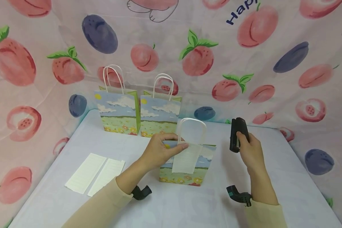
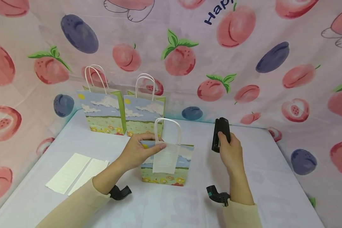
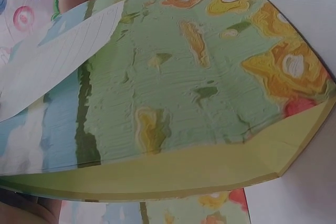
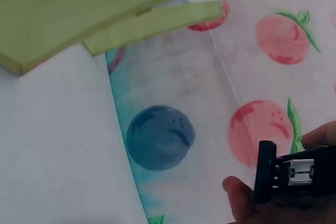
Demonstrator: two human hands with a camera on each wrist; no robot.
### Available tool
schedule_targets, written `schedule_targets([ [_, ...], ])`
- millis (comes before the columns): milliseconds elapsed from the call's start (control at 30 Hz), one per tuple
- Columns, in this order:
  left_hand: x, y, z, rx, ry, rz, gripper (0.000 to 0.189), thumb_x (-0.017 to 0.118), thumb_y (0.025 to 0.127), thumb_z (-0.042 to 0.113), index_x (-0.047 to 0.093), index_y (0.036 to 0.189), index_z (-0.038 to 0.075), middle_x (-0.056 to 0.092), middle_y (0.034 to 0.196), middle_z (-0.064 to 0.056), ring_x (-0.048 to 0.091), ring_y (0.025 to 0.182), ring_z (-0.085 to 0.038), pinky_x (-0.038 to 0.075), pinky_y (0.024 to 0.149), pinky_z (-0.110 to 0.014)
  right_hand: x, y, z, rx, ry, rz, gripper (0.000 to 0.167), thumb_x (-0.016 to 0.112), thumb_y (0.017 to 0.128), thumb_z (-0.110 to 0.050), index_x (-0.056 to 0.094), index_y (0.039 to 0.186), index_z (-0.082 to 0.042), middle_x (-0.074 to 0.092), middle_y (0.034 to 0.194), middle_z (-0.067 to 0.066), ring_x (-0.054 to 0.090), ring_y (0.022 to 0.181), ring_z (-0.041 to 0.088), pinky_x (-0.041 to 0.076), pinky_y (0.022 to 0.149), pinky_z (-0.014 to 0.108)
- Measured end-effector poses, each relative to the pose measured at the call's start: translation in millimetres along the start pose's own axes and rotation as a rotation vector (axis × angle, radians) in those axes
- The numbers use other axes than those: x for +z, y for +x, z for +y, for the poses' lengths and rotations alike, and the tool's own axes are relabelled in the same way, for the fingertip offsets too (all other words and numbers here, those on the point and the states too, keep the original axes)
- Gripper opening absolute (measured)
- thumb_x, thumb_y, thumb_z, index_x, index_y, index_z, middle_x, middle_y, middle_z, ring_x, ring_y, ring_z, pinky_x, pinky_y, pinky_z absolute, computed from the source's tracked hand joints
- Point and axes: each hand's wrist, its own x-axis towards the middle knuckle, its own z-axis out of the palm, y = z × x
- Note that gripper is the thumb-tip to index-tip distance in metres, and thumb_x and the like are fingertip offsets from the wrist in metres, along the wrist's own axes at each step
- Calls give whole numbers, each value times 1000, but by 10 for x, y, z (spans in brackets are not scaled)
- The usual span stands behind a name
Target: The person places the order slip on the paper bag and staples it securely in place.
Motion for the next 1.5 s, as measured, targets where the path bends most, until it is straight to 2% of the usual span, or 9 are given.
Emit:
schedule_targets([
  [100, -7, 2, -4, 6, -2, -4, 9, 82, 91, 21, 82, 98, 15, 80, 106, 0, 65, 110, -18, 60, 84, -38, -24, 42, 71, 19, -76, -45, 73, 32, 109, -52, 41, 153, 5, 48, 152, 31, 43, 142, 47, 38, 110, 67],
  [267, -10, 5, -11, 16, -5, -7, 8, 81, 91, 21, 81, 97, 15, 80, 104, -1, 67, 108, -18, 61, 83, -36, -32, 122, 193, 54, -160, -104, 75, 31, 109, -51, 33, 156, 7, 45, 152, 35, 45, 139, 50, 42, 108, 66],
  [433, -12, 4, -23, 21, -12, -11, 8, 81, 91, 19, 81, 97, 14, 80, 104, -1, 67, 108, -18, 61, 82, -36, -26, 189, 321, 70, -222, -112, 73, 31, 109, -50, 37, 153, 9, 49, 146, 36, 50, 131, 47, 47, 101, 60],
  [733, -18, -6, -8, 19, -7, -7, 9, 81, 91, 20, 81, 98, 14, 80, 105, -1, 67, 109, -18, 61, 83, -36, -16, 277, 470, 89, -323, -145, 72, 31, 109, -48, 42, 148, 12, 52, 142, 38, 53, 126, 49, 49, 97, 61],
  [1000, -27, -11, -3, 26, 9, -5, 9, 81, 91, 20, 81, 98, 15, 80, 105, 0, 65, 109, -18, 60, 84, -37, 19, 313, 561, 108, -362, -161, 72, 35, 109, -46, 40, 149, 14, 50, 143, 39, 54, 126, 49, 50, 98, 62],
  [1300, -36, -13, 10, 33, 39, -6, 7, 81, 92, 23, 82, 97, 18, 80, 102, 4, 63, 109, -17, 54, 93, -42, 67, 343, 638, 135, -405, -178, 69, 39, 108, -43, 44, 147, 14, 50, 143, 40, 54, 124, 48, 49, 98, 60],
  [1500, -44, -10, -3, 37, 57, -11, 6, 82, 91, 25, 82, 96, 21, 79, 99, 7, 61, 107, -17, 53, 91, -43, 83, 369, 727, 144, -431, -189, 70, 39, 108, -43, 42, 148, 14, 48, 144, 41, 54, 123, 48, 49, 98, 60],
])
